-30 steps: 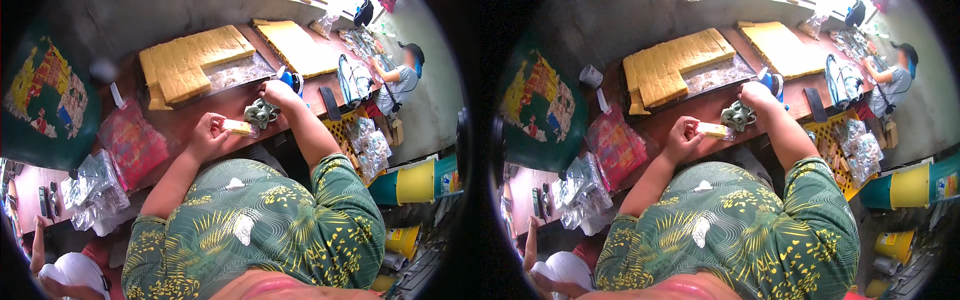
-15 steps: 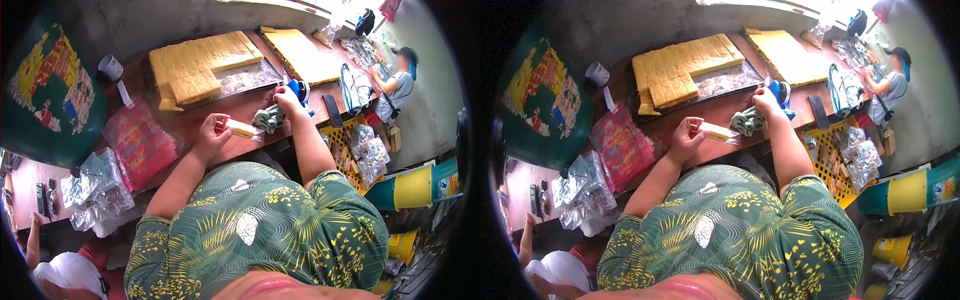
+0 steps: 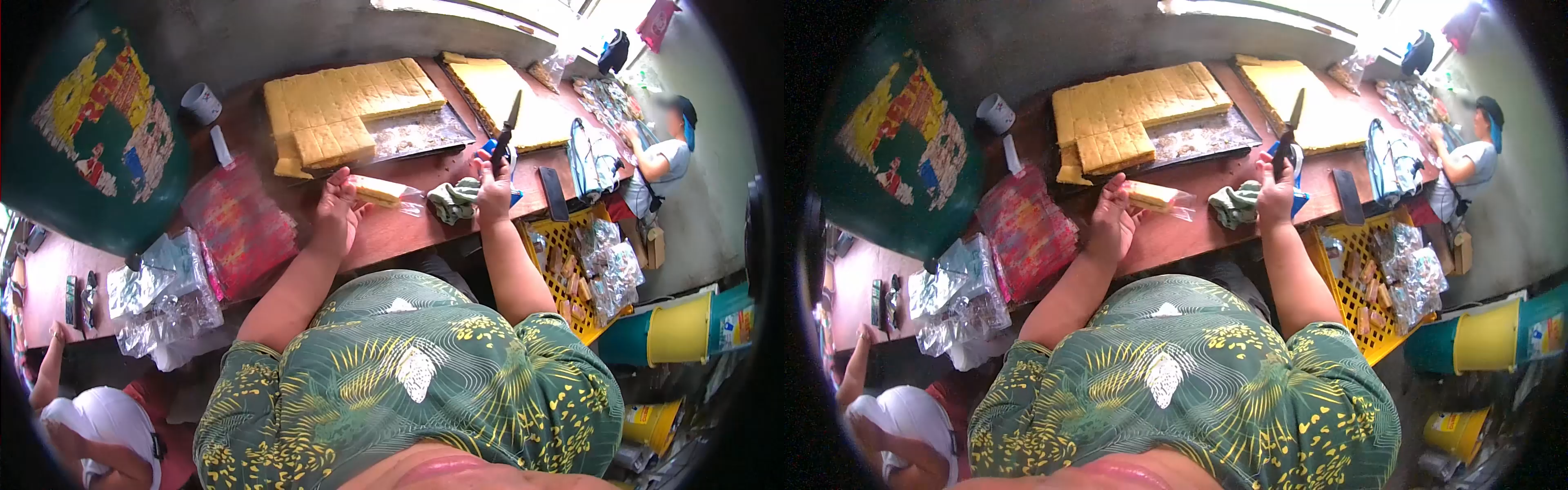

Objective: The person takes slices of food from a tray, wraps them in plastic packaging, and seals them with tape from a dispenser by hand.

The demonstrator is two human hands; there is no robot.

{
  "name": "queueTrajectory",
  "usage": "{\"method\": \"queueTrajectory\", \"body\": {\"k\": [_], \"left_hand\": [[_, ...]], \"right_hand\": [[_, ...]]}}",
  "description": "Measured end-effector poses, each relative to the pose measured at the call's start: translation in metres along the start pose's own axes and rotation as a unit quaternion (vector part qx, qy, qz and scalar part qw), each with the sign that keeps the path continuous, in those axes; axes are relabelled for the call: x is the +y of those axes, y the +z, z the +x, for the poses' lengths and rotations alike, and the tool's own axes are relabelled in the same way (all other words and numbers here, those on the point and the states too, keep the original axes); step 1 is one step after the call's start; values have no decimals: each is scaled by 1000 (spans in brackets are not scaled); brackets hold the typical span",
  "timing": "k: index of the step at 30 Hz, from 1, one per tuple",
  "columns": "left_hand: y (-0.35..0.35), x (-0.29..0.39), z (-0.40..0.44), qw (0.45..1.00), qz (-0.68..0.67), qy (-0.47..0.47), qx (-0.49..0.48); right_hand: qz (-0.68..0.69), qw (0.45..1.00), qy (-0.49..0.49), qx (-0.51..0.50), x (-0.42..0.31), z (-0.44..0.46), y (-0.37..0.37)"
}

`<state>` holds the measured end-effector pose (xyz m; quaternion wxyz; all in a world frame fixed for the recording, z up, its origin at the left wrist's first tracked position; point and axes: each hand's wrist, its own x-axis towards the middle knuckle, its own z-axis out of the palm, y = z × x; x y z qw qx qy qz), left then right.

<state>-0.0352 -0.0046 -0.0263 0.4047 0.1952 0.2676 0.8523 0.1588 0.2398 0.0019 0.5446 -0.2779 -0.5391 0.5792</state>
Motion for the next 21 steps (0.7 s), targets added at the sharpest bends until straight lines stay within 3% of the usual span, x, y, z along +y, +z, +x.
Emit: {"method": "queueTrajectory", "body": {"k": [1, 3, 6, 9, 10, 11, 15, 17, 19, 21], "left_hand": [[5, 10, 0, 998, -58, -21, 14], [15, 29, 4, 997, -70, 21, 3], [59, 68, 0, 991, -83, 82, 66], [57, 91, 14, 983, -132, 117, 53], [64, 98, 15, 980, -149, 123, 48], [67, 103, 15, 980, -148, 130, 38], [84, 112, 15, 977, -126, 166, 51], [92, 112, 9, 976, -109, 180, 58], [102, 112, 6, 972, -60, 209, 90], [109, 110, 5, 967, -31, 229, 106]], "right_hand": [[18, 999, -33, 1, 1, 8, 0], [-74, 987, -140, -6, -6, 24, -1], [-41, 983, -172, -46, -43, 26, 14], [17, 979, 23, -201, -94, 6, 24], [-17, 970, 42, -237, -99, 0, 25], [33, 959, 100, -265, -104, -11, 27], [-10, 911, 152, -382, -98, -49, 1], [-98, 913, 171, -358, -99, -81, -6], [-112, 869, 194, -442, -106, -98, -22], [-103, 860, 210, -453, -122, -113, -25]]}}
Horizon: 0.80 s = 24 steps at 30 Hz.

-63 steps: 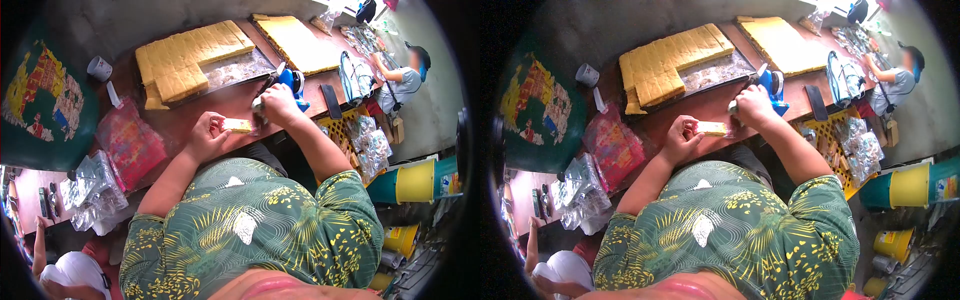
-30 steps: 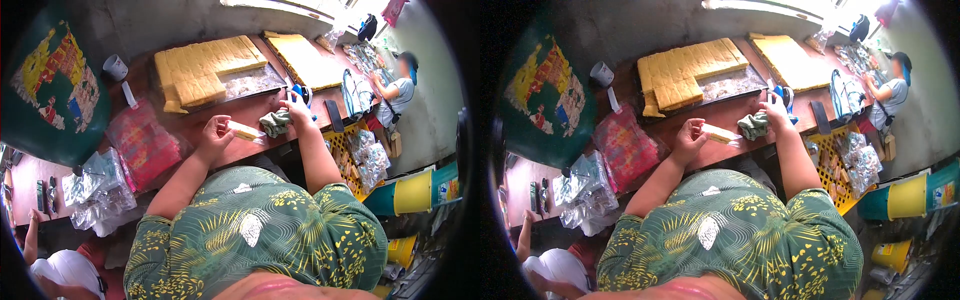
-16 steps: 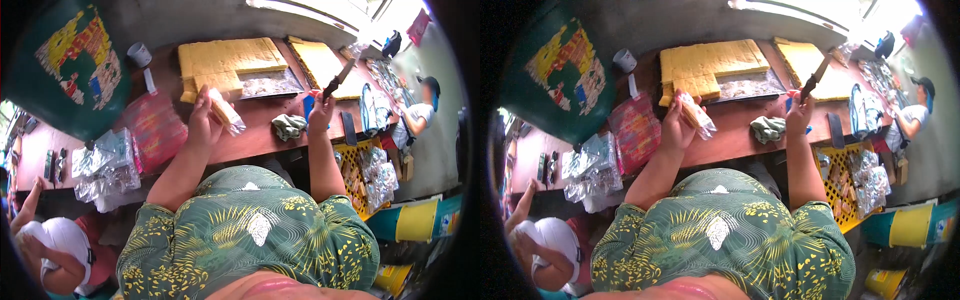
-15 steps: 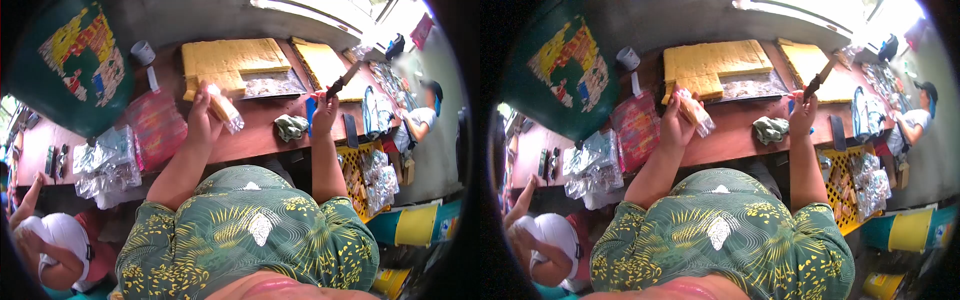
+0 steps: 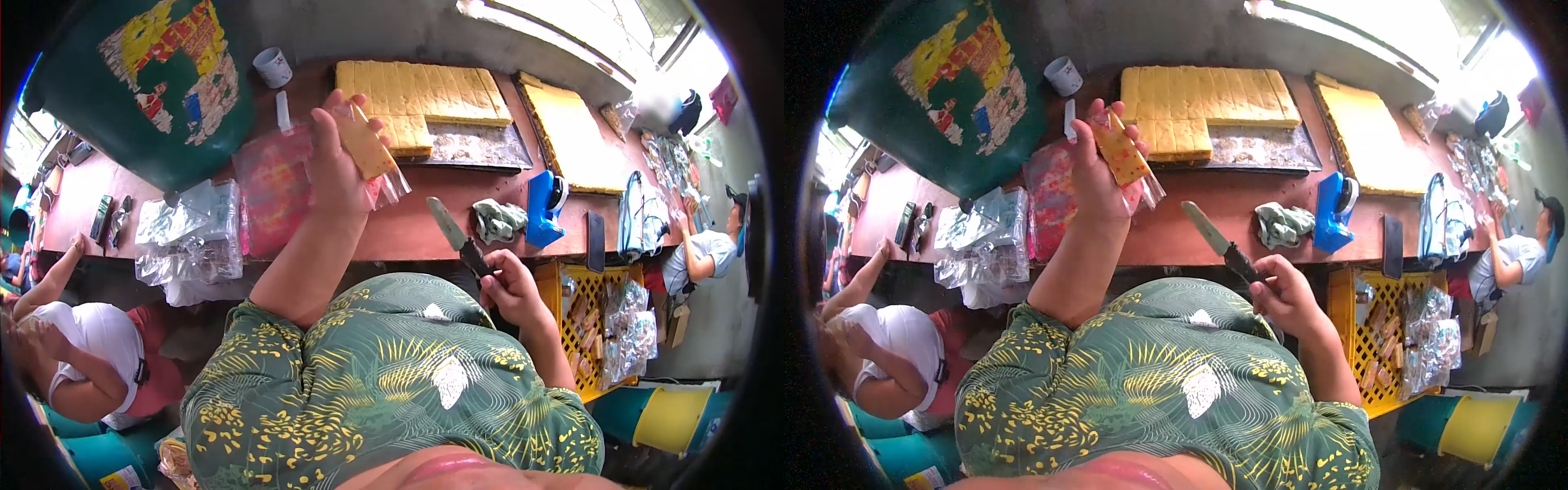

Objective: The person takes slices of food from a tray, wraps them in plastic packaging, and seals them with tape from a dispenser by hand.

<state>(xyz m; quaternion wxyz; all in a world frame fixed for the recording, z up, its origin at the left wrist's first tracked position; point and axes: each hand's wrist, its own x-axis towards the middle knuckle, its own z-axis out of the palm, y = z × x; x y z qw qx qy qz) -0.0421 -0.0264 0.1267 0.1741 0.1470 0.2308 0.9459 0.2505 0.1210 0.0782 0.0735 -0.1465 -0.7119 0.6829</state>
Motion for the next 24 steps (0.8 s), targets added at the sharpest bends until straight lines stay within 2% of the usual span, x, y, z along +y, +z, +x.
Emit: {"method": "queueTrajectory", "body": {"k": [1, 4, 5, 8, 18, 24], "left_hand": [[3, 0, -1, 1000, 3, 8, 1], [7, -2, -4, 999, 22, 35, 2], [8, -1, -4, 999, 24, 41, 5], [17, 5, -10, 996, 49, 61, 33], [12, 14, -21, 991, 76, 93, 62], [10, 9, -29, 987, 108, 118, 32]], "right_hand": [[-8, 1000, 5, 15, 4, -7, 1], [-191, 960, -193, 65, 9, -7, 4], [-187, 962, -181, 85, 3, -9, 8], [-298, 917, -247, 99, -16, -2, 14], [-344, 880, -304, 121, -27, 19, 34], [-336, 878, -318, 118, -28, 26, 46]]}}
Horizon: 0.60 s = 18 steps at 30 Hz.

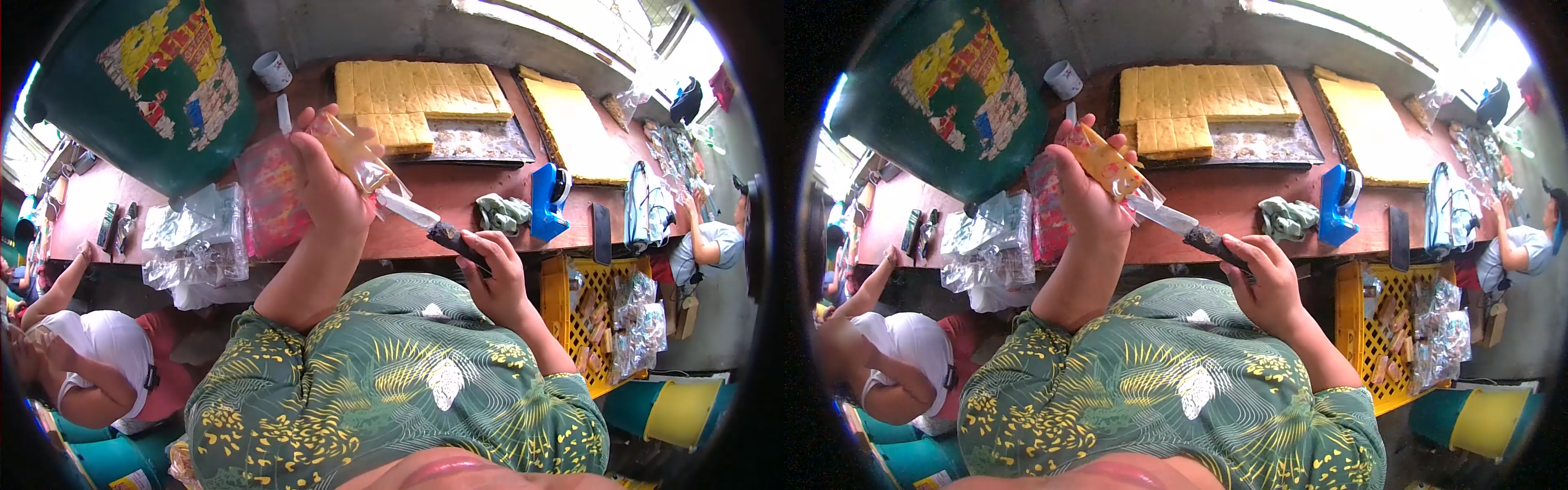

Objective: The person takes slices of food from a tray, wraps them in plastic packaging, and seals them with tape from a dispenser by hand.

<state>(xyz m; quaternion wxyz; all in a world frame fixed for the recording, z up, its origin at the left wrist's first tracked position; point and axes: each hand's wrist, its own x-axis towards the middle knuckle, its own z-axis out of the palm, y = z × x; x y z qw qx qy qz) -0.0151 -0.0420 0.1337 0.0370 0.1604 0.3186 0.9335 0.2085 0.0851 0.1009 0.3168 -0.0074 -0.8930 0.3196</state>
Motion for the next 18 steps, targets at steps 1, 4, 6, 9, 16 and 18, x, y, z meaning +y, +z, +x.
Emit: {"method": "queueTrajectory", "body": {"k": [1, 4, 6, 9, 16, 18], "left_hand": [[-1, 1, -1, 1000, 4, 2, -9], [-3, 2, -2, 1000, 14, 9, -24], [-5, 2, -2, 1000, 15, 17, -20], [-3, 6, -3, 999, 32, 20, -5], [-2, 8, -3, 999, 34, 38, -1], [-2, 9, -4, 999, 33, 37, 0]], "right_hand": [[-5, 1000, -7, 2, 0, 0, 0], [-13, 1000, -16, 6, -1, 0, 1], [-10, 1000, -9, 7, -1, 0, 3], [2, 1000, -17, 9, -2, 1, 7], [5, 1000, -12, -1, -5, 3, 8], [1, 1000, -21, 2, -3, 5, 9]]}}
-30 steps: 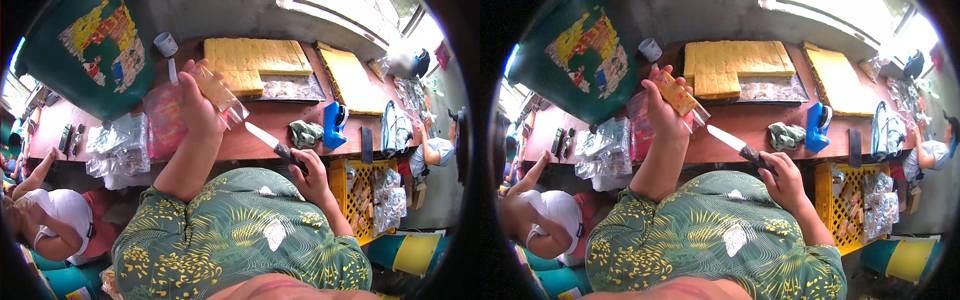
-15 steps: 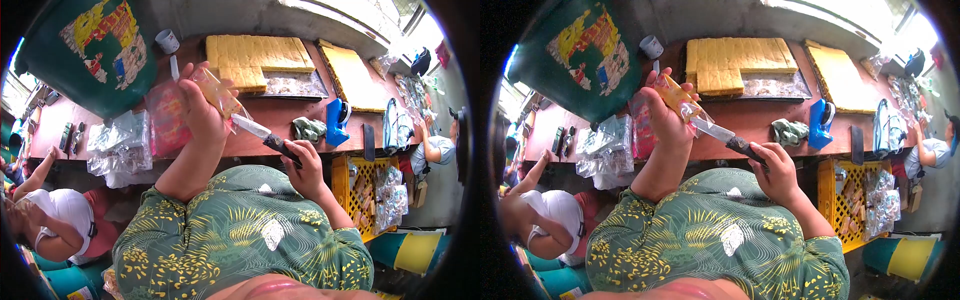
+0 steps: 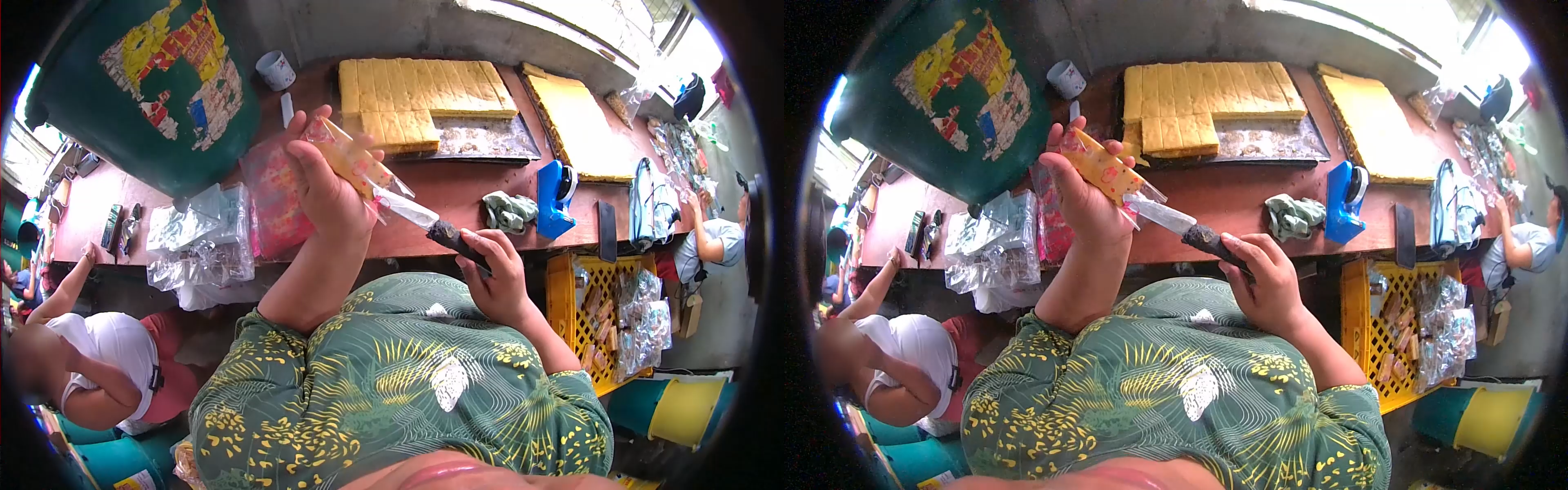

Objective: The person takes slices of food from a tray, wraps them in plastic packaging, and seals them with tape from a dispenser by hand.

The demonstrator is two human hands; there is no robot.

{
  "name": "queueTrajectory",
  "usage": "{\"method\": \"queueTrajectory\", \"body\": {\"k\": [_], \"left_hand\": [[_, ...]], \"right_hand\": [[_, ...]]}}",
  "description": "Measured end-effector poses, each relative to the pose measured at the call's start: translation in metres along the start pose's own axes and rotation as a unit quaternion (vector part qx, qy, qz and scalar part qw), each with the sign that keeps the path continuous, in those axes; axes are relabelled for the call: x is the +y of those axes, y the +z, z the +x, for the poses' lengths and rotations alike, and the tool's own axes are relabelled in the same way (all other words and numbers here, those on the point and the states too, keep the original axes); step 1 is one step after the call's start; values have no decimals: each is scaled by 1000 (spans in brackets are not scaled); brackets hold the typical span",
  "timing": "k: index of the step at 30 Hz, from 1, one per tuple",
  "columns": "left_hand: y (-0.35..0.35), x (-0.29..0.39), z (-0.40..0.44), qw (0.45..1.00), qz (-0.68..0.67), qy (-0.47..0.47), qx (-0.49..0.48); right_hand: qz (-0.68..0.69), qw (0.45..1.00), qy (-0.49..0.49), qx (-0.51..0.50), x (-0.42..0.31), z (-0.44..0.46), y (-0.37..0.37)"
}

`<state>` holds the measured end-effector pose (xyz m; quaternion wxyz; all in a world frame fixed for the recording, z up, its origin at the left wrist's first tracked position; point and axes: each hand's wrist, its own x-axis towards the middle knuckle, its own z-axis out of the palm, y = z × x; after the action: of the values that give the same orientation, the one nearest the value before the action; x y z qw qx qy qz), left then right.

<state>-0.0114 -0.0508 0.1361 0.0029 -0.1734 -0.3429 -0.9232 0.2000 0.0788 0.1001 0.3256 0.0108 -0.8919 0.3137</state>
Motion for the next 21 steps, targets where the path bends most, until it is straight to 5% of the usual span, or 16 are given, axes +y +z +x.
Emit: {"method": "queueTrajectory", "body": {"k": [21], "left_hand": [[-7, -3, 3, 1000, 1, 3, -1]], "right_hand": [[1, 1000, 22, 20, -2, 0, 9]]}}
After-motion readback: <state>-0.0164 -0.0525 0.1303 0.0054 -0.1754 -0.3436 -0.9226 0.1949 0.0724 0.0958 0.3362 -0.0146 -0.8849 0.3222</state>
